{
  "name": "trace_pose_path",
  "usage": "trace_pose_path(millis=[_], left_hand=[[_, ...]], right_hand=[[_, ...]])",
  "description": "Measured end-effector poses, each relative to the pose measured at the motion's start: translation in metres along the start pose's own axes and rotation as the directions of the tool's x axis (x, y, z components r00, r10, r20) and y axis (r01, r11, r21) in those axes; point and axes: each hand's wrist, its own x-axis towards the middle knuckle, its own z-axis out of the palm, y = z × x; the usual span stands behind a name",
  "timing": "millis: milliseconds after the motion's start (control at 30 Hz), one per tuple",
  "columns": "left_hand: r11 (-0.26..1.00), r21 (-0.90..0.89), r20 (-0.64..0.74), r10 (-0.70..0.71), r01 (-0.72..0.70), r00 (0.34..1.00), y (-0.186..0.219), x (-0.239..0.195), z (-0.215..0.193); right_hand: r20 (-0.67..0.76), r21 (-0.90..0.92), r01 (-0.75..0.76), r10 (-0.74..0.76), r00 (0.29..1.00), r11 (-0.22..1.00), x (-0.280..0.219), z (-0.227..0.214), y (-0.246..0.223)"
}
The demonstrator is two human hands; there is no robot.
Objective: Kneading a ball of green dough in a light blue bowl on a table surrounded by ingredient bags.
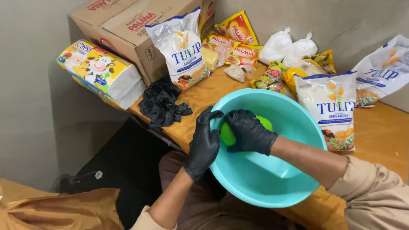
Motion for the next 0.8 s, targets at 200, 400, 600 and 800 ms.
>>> trace_pose_path(millis=[200, 400, 600, 800], left_hand=[[0.987, 0.004, -0.031, 0.161, -0.161, 0.986, -0.024, 0.004, 0.003], [0.992, 0.087, 0.004, 0.09, -0.09, 0.996, -0.029, 0.005, 0.002], [0.861, 0.452, 0.085, 0.221, -0.235, 0.972, -0.012, 0.013, 0.001], [0.849, 0.398, 0.526, 0.099, -0.347, 0.845, -0.015, 0.019, 0.049]], right_hand=[[0.274, 0.538, -0.412, 0.31, 0.91, 0.736, 0.019, -0.058, 0.026], [-0.179, 0.955, -0.018, 0.626, 0.759, 0.295, -0.044, -0.071, 0.05], [-0.142, 0.624, -0.099, 0.237, 0.961, 0.775, -0.108, -0.047, 0.043], [0.124, 0.744, 0.032, -0.185, 0.975, 0.667, -0.084, -0.078, 0.065]])
